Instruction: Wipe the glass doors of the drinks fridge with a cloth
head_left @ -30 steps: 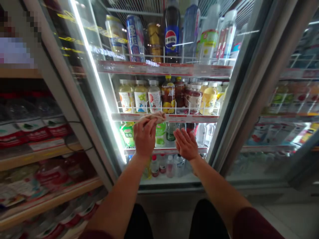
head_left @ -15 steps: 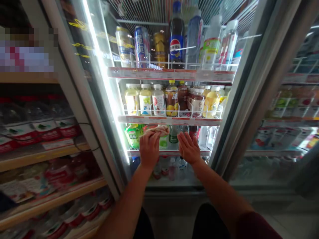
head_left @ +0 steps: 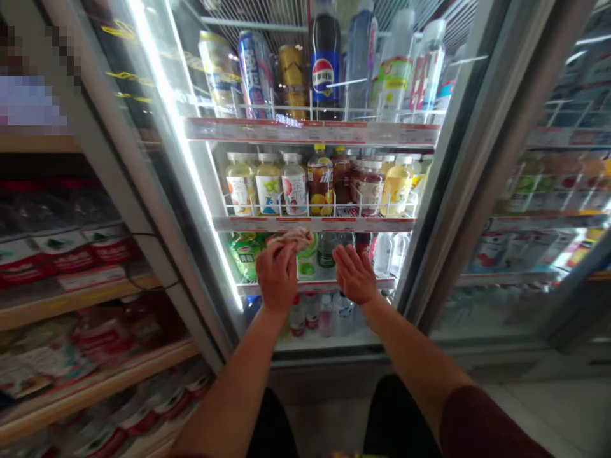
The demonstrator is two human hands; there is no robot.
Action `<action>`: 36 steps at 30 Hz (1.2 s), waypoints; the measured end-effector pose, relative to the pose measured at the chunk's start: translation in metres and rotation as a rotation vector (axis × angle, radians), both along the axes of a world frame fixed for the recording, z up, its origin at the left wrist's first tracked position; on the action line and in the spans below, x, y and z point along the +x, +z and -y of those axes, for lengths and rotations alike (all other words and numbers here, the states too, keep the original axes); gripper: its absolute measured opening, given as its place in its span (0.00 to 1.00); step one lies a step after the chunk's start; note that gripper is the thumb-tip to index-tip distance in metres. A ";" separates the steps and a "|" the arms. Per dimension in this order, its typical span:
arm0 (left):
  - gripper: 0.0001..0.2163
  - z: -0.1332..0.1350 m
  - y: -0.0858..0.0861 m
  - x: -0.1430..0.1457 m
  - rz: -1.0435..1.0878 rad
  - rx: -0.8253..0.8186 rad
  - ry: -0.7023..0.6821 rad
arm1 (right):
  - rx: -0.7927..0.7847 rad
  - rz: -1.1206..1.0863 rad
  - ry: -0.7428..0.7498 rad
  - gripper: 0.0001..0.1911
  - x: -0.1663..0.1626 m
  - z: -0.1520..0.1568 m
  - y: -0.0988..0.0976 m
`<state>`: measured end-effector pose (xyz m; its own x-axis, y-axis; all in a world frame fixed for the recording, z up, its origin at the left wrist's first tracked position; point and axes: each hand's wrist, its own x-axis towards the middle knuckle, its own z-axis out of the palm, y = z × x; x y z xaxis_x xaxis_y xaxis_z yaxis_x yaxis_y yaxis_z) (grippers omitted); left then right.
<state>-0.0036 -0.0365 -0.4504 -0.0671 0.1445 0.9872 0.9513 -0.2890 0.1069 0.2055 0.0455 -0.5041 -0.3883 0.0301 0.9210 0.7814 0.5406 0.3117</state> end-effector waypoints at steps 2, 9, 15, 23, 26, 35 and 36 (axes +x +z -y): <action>0.11 0.003 -0.020 0.011 -0.044 -0.035 -0.015 | -0.009 0.004 0.002 0.32 0.000 0.000 0.000; 0.13 -0.014 0.050 0.013 -0.004 0.051 -0.007 | 0.011 -0.008 0.010 0.32 -0.001 0.003 0.004; 0.13 -0.012 0.031 0.044 -0.142 -0.008 -0.066 | -0.003 -0.012 0.020 0.30 -0.002 0.000 -0.001; 0.15 -0.026 0.073 0.043 -0.144 0.079 -0.059 | -0.041 0.024 0.091 0.30 0.007 0.010 0.011; 0.15 -0.023 0.064 0.048 -0.169 0.088 -0.051 | -0.066 -0.036 0.096 0.33 0.022 0.013 0.018; 0.17 -0.021 0.057 0.038 -0.321 0.045 -0.004 | 0.024 -0.157 -0.059 0.36 0.036 -0.010 0.003; 0.17 -0.021 0.068 0.034 -0.301 0.074 0.007 | 0.027 -0.160 -0.064 0.36 0.035 -0.009 0.002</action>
